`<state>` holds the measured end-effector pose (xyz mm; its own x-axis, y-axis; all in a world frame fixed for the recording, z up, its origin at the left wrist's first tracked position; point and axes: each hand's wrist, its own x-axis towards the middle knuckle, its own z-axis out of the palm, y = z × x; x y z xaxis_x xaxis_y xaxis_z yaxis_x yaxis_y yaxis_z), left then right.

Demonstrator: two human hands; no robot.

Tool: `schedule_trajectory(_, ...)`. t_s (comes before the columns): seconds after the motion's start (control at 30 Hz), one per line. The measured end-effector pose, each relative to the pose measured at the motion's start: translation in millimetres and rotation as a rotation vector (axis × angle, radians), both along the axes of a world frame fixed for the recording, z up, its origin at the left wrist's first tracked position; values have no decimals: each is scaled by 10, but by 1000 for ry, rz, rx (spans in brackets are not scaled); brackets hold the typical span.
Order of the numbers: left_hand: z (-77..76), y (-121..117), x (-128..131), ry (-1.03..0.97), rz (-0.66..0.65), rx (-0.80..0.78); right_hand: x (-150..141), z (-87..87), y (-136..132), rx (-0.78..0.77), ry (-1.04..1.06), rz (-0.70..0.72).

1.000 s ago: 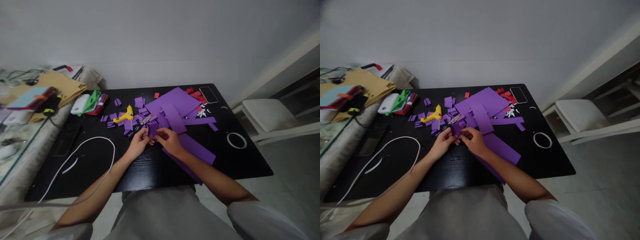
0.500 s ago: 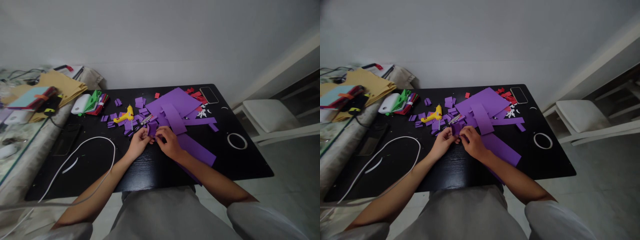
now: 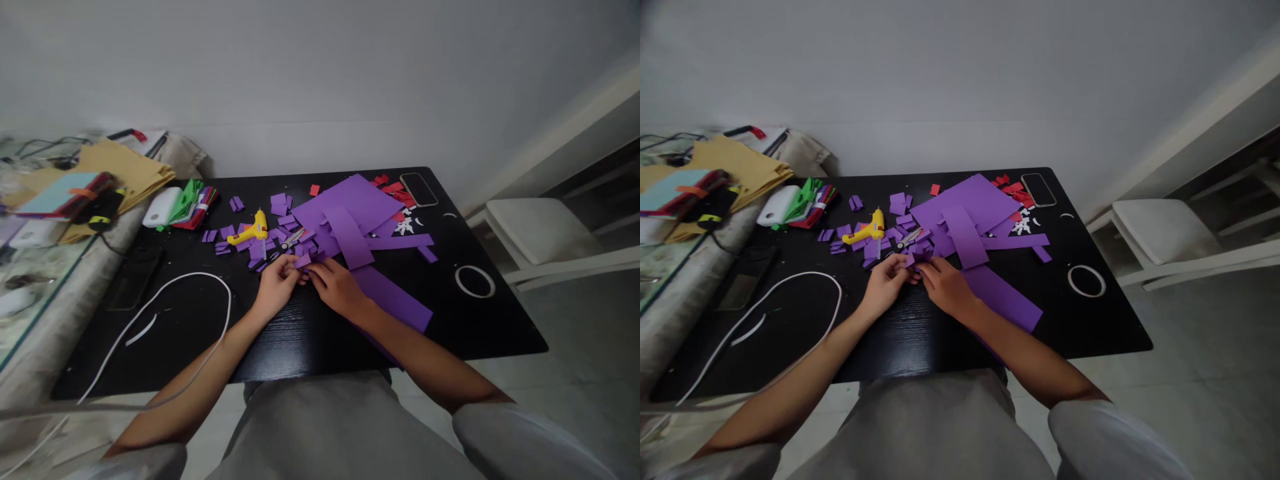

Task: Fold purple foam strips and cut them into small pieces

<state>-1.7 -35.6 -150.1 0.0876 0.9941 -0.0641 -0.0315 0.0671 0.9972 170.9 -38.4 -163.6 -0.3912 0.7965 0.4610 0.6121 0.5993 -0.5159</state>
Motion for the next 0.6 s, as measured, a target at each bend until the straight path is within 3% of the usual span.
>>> schedule_trajectory(0.2, -23, 2, 14, 27, 14, 21, 8, 20, 10, -15, -55, 4)
schedule_trajectory(0.6, 0, 19, -13, -44, 0, -40, 32, 4, 33, -2, 42, 38)
